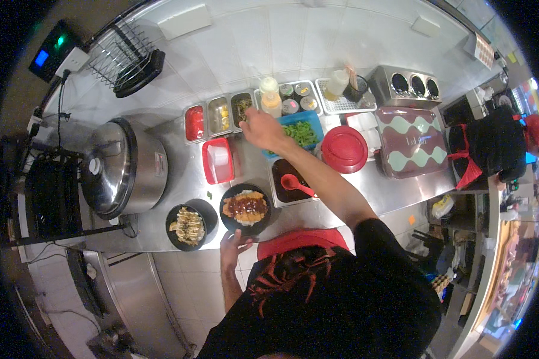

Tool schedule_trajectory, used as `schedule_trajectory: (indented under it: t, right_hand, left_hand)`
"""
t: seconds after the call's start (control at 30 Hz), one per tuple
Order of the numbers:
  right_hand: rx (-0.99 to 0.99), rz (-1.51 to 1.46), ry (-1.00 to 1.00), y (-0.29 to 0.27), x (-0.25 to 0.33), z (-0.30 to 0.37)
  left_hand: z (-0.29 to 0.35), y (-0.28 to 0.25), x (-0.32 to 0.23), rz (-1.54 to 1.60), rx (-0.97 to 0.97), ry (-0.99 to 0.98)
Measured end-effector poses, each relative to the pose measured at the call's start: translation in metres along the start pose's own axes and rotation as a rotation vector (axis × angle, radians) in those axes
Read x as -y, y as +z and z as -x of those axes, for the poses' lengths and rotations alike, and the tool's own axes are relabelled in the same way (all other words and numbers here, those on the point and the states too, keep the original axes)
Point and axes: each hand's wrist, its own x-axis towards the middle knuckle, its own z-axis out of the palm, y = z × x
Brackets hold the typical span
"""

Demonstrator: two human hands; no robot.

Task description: The person assembles two rice bowls by placing fried cutlets on rice, cutting them with shears, and adding sauces, lettuce, and seasonings. The finished bowls are placed on a tray and handed to a customer.

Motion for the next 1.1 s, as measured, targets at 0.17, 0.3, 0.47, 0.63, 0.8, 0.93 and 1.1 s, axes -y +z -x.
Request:
schedule_trajectory:
  t: [0.17, 0.3, 0.47, 0.63, 0.8, 0.93, 1.1]
  right_hand:
    - [0.234, 0.335, 0.235, 0.086, -0.003, -0.082]
    - [0.261, 0.464, 0.118, 0.119, -0.020, -0.108]
    - [0.367, 0.551, -0.009, 0.110, -0.028, -0.127]
    - [0.388, 0.734, -0.396, 0.039, -0.005, -0.117]
    - [0.450, 0.612, -0.467, -0.082, -0.004, -0.045]
    - [0.538, 0.733, -0.439, -0.124, -0.044, -0.001]
    - [0.779, 0.875, -0.104, -0.072, -0.102, -0.017]
  left_hand:
    - [0.001, 0.008, 0.002, 0.170, 0.043, 0.028]
    - [0.003, 0.006, 0.005, 0.202, -0.013, 0.104]
    - [0.005, 0.005, 0.000, 0.226, -0.025, 0.082]
    - [0.019, 0.006, -0.007, 0.311, -0.087, 0.129]
    - [0.029, 0.005, -0.016, 0.415, -0.072, 0.123]
    - [0.030, 0.011, -0.030, 0.401, -0.053, 0.112]
    - [0.026, 0.029, -0.052, 0.418, 0.008, 0.163]
